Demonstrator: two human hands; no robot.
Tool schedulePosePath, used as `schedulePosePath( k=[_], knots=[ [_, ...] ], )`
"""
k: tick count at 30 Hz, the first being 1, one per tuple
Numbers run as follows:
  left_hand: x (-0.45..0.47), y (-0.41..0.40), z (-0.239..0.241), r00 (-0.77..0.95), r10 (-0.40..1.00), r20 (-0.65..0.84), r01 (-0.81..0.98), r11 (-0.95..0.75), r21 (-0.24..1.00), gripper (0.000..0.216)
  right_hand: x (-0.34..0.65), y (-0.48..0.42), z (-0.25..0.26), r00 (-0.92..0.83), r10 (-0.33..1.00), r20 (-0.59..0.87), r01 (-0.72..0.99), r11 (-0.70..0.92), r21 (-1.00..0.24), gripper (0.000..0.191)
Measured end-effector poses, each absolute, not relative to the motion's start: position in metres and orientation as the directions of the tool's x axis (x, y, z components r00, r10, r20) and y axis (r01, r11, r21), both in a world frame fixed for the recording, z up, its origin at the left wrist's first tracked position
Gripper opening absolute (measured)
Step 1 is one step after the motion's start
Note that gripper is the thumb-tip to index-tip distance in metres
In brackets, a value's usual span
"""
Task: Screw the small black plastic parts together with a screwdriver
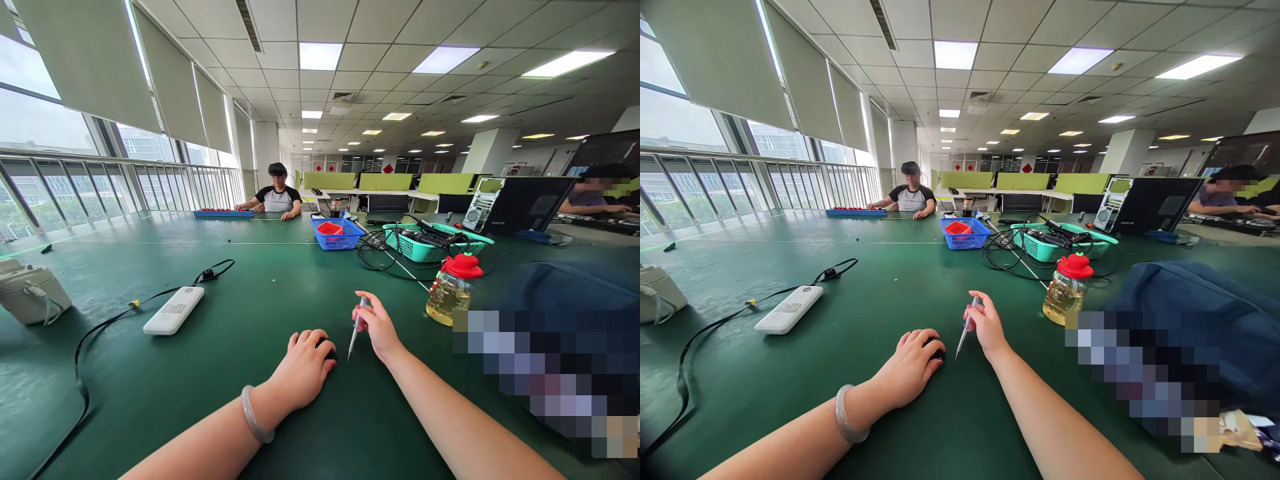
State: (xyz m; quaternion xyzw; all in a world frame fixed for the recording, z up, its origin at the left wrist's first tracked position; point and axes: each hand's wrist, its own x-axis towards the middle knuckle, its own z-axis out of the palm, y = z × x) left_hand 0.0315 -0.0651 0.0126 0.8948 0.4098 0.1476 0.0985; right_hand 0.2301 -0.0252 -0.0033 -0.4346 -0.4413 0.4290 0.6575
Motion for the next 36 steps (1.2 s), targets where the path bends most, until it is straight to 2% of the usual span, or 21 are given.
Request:
schedulePosePath(
  k=[8,17,22,31,33,36],
  knots=[
    [0.012,-0.074,0.009,0.549,0.821,0.16,0.771,-0.571,0.283,0.023,0.229,-0.026,-0.002,0.233,0.954,0.187,-0.192,0.234,-0.953,0.048],
    [-0.059,-0.069,0.0,0.471,0.852,0.23,0.826,-0.517,0.223,0.026,0.228,-0.026,-0.001,0.217,0.962,0.165,-0.224,0.214,-0.951,0.048],
    [-0.119,-0.056,-0.001,0.369,0.901,0.226,0.896,-0.41,0.169,0.031,0.229,-0.024,-0.004,0.205,0.965,0.163,-0.219,0.208,-0.953,0.046],
    [-0.224,-0.027,0.008,0.102,0.977,0.188,0.991,-0.117,0.07,0.044,0.229,-0.023,-0.004,0.199,0.967,0.161,-0.209,0.202,-0.957,0.047],
    [-0.238,-0.023,0.01,0.046,0.971,0.235,0.994,-0.068,0.086,0.047,0.23,-0.022,-0.005,0.196,0.967,0.16,-0.202,0.2,-0.959,0.047],
    [-0.248,-0.02,0.013,-0.022,0.956,0.294,0.984,-0.031,0.174,0.048,0.23,-0.022,-0.006,0.195,0.969,0.154,-0.195,0.192,-0.962,0.047]
  ],
)
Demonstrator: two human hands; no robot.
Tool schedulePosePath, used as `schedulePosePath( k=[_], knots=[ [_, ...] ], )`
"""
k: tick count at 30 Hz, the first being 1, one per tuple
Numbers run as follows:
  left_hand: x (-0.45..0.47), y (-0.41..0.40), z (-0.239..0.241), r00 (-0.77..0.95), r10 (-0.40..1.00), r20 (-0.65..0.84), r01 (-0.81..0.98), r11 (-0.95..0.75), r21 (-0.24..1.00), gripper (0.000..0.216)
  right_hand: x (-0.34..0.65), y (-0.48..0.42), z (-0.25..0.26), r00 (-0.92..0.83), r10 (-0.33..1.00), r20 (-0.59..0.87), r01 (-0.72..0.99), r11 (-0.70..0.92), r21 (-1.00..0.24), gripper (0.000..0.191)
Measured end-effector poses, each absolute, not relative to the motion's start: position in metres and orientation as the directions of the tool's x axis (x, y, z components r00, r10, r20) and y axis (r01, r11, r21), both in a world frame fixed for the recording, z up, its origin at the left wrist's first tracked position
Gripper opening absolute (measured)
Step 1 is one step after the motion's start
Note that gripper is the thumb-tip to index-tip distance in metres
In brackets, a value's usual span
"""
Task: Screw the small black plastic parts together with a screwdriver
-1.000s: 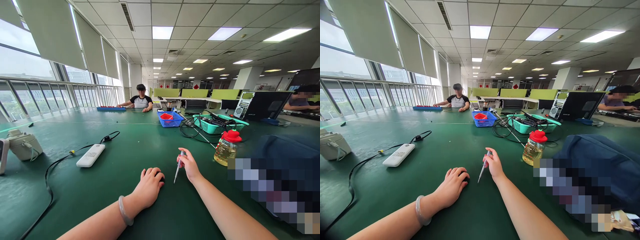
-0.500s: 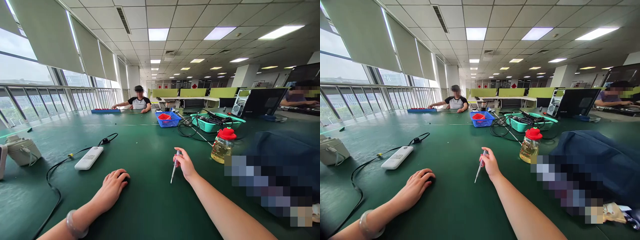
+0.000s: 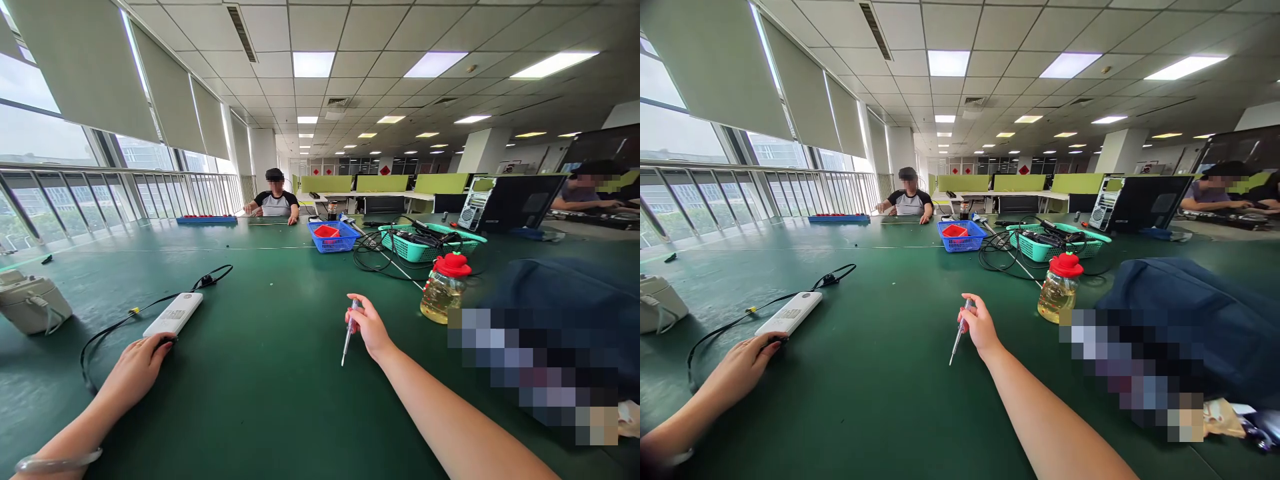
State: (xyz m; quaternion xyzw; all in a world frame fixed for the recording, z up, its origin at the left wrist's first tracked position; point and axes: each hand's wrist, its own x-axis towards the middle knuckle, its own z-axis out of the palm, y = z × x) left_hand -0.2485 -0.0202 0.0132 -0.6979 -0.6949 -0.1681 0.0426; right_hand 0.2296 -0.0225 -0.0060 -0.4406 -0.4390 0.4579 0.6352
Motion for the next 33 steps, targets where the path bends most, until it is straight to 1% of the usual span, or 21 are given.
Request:
schedulePosePath(
  k=[4,9,11,17,23,26,33],
  knots=[
    [-0.247,-0.024,0.022,-0.13,0.946,0.298,0.962,0.047,0.271,0.051,0.229,-0.023,-0.007,0.203,0.968,0.149,-0.188,0.188,-0.964,0.048],
    [-0.239,-0.035,0.033,-0.276,0.932,0.236,0.911,0.176,0.372,0.054,0.228,-0.023,-0.006,0.216,0.965,0.146,-0.179,0.186,-0.966,0.048],
    [-0.239,-0.036,0.035,-0.313,0.925,0.217,0.895,0.211,0.392,0.052,0.228,-0.024,-0.006,0.216,0.966,0.146,-0.175,0.185,-0.967,0.047],
    [-0.249,-0.032,0.032,-0.346,0.905,0.248,0.906,0.254,0.338,0.053,0.229,-0.023,-0.008,0.206,0.967,0.15,-0.178,0.188,-0.966,0.046],
    [-0.253,-0.03,0.03,-0.321,0.906,0.274,0.93,0.246,0.274,0.05,0.229,-0.023,-0.009,0.198,0.968,0.155,-0.172,0.189,-0.967,0.047],
    [-0.252,-0.032,0.03,-0.281,0.918,0.28,0.941,0.206,0.268,0.046,0.229,-0.023,-0.008,0.198,0.968,0.156,-0.162,0.189,-0.969,0.046],
    [-0.257,-0.032,0.025,-0.177,0.936,0.304,0.968,0.11,0.225,0.047,0.229,-0.024,-0.008,0.192,0.969,0.155,-0.165,0.188,-0.968,0.045]
  ],
)
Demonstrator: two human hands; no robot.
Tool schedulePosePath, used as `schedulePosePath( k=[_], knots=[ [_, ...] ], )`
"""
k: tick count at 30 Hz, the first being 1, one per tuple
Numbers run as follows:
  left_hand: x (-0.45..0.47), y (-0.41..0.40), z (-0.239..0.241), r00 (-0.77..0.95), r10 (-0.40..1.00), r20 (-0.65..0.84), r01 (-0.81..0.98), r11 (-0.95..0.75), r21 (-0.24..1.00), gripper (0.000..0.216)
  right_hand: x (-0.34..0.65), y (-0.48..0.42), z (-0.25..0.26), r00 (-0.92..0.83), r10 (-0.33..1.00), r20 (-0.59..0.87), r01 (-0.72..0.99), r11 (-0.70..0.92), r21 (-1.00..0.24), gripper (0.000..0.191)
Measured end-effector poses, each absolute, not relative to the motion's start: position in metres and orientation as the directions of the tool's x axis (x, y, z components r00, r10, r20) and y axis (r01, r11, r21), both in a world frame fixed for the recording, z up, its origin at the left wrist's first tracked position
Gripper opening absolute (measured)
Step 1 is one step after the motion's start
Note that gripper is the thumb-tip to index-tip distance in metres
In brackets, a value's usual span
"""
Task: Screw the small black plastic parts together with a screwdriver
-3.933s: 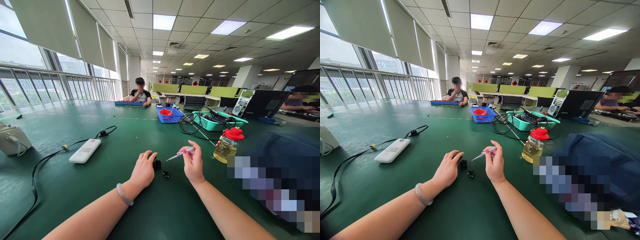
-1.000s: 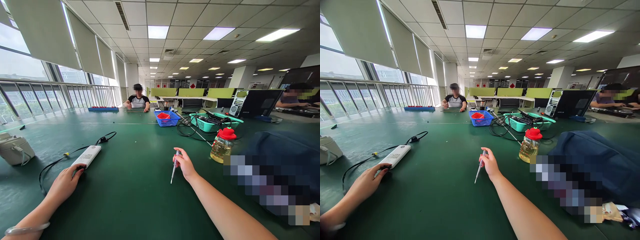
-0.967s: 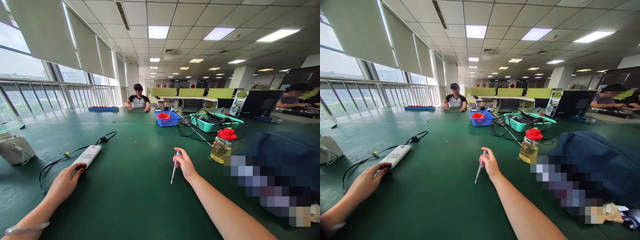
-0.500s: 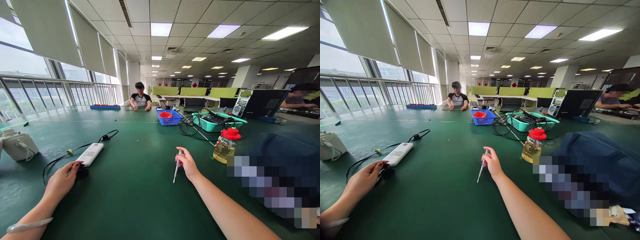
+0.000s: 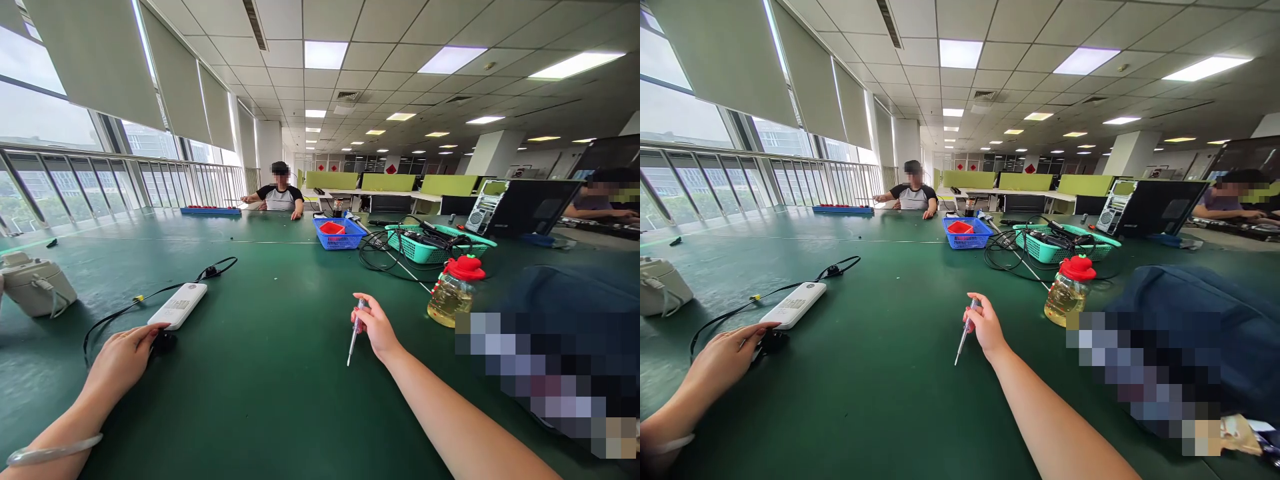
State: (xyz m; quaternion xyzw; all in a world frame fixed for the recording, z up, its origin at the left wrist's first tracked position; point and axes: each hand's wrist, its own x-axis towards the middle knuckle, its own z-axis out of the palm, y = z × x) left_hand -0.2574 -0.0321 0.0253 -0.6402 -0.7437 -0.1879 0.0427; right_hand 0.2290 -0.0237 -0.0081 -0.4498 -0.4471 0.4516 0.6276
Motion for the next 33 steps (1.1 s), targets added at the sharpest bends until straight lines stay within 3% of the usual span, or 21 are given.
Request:
schedulePosePath(
  k=[11,24,33],
  knots=[
    [-0.253,-0.035,0.018,-0.13,0.931,0.341,0.991,0.123,0.042,0.045,0.23,-0.024,-0.008,0.179,0.971,0.156,-0.163,0.186,-0.969,0.046],
    [-0.24,-0.044,0.031,-0.166,0.94,0.298,0.982,0.187,-0.042,0.046,0.229,-0.024,-0.008,0.182,0.969,0.165,-0.161,0.195,-0.968,0.044],
    [-0.236,-0.048,0.034,-0.111,0.928,0.356,0.978,0.166,-0.128,0.042,0.229,-0.024,-0.008,0.185,0.969,0.164,-0.161,0.195,-0.968,0.045]
  ],
)
